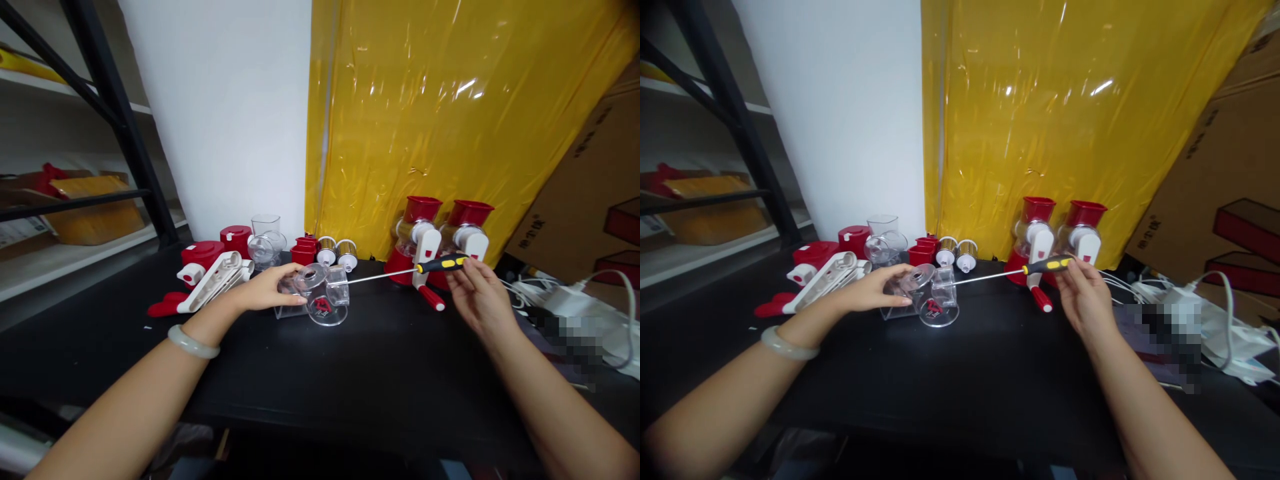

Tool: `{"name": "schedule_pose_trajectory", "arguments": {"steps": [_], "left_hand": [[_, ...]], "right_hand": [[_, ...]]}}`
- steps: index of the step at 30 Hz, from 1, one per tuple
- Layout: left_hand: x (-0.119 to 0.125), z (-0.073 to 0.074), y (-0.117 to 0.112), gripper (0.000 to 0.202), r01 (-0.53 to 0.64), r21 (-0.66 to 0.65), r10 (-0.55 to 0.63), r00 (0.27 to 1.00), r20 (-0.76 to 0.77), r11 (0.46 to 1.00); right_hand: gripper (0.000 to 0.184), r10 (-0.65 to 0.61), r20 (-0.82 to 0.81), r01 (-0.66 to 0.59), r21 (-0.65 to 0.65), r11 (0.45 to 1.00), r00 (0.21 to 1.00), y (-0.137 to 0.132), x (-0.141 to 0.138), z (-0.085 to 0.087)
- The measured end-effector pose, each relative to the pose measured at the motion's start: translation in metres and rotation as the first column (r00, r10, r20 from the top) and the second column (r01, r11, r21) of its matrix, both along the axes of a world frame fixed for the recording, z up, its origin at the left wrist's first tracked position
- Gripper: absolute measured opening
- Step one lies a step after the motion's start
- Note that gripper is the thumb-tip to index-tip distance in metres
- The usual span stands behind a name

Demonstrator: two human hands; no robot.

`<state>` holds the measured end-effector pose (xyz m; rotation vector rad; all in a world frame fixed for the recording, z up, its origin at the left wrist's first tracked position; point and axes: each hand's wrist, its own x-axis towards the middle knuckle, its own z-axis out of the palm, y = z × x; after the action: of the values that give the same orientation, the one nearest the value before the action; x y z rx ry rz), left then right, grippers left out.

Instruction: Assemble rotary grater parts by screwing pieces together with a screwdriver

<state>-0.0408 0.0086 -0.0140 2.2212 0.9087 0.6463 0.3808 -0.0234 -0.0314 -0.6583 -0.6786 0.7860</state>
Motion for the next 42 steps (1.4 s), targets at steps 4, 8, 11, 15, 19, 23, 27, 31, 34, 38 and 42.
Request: {"name": "schedule_pose_trajectory", "arguments": {"steps": [4, 8, 11, 15, 19, 23, 27, 31, 34, 38, 42], "left_hand": [[0.0004, 0.0006, -0.0007, 0.058, -0.004, 0.008, 0.004, 1.000, -0.002, 1.000], [0.0008, 0.0008, -0.0012, 0.058, -0.001, 0.007, 0.001, 1.000, 0.009, 1.000], [0.0004, 0.0004, -0.0009, 0.057, 0.002, 0.009, -0.002, 1.000, 0.008, 1.000], [-0.0004, -0.0002, -0.0001, 0.058, 0.003, 0.026, -0.003, 1.000, 0.006, 1.000], [0.0001, -0.0003, 0.0000, 0.059, 0.005, 0.012, -0.005, 1.000, 0.010, 1.000], [0.0007, -0.0002, -0.0001, 0.058, 0.010, 0.004, -0.010, 1.000, 0.014, 1.000], [0.0005, -0.0001, -0.0002, 0.058, 0.015, 0.009, -0.015, 1.000, 0.017, 1.000], [0.0002, 0.0000, -0.0002, 0.058, 0.010, 0.015, -0.011, 1.000, 0.010, 1.000], [0.0003, 0.0003, -0.0005, 0.059, -0.002, 0.017, 0.002, 1.000, 0.000, 1.000], [0.0008, 0.0007, -0.0010, 0.058, -0.001, 0.005, 0.001, 1.000, 0.002, 1.000], [0.0005, -0.0003, 0.0002, 0.058, 0.002, 0.006, -0.002, 1.000, 0.006, 1.000]], "right_hand": [[0.043, 0.018, 0.023, -0.017, -0.040, 0.999, 1.000, -0.0005, 0.0009, -0.0015], [0.038, 0.041, 0.036, -0.039, -0.049, 0.998, 0.999, -0.0001, 0.0034, -0.0027], [0.039, 0.051, 0.025, -0.050, -0.045, 0.998, 0.998, 0.0001, 0.0047, -0.0027], [0.035, 0.050, -0.001, -0.050, -0.035, 0.998, 0.999, 0.0000, 0.0050, -0.0015], [0.034, 0.046, -0.005, -0.046, -0.019, 0.999, 0.999, -0.0001, 0.0048, -0.0007], [0.036, 0.035, -0.009, -0.035, -0.007, 0.999, 0.999, 0.0008, 0.0043, -0.0016], [0.035, 0.011, -0.003, -0.011, 0.018, 1.000, 1.000, 0.0019, 0.0026, -0.0018], [0.043, -0.049, -0.005, 0.049, 0.005, 0.999, 0.999, 0.0018, -0.0010, 0.0001], [0.044, -0.052, -0.014, 0.052, -0.009, 0.999, 0.999, 0.0006, -0.0027, 0.0016], [0.042, -0.027, -0.026, 0.027, -0.007, 1.000, 0.999, -0.0004, -0.0007, 0.0015], [0.041, 0.023, 0.001, -0.023, 0.003, 1.000, 1.000, -0.0004, 0.0029, 0.0002]]}}
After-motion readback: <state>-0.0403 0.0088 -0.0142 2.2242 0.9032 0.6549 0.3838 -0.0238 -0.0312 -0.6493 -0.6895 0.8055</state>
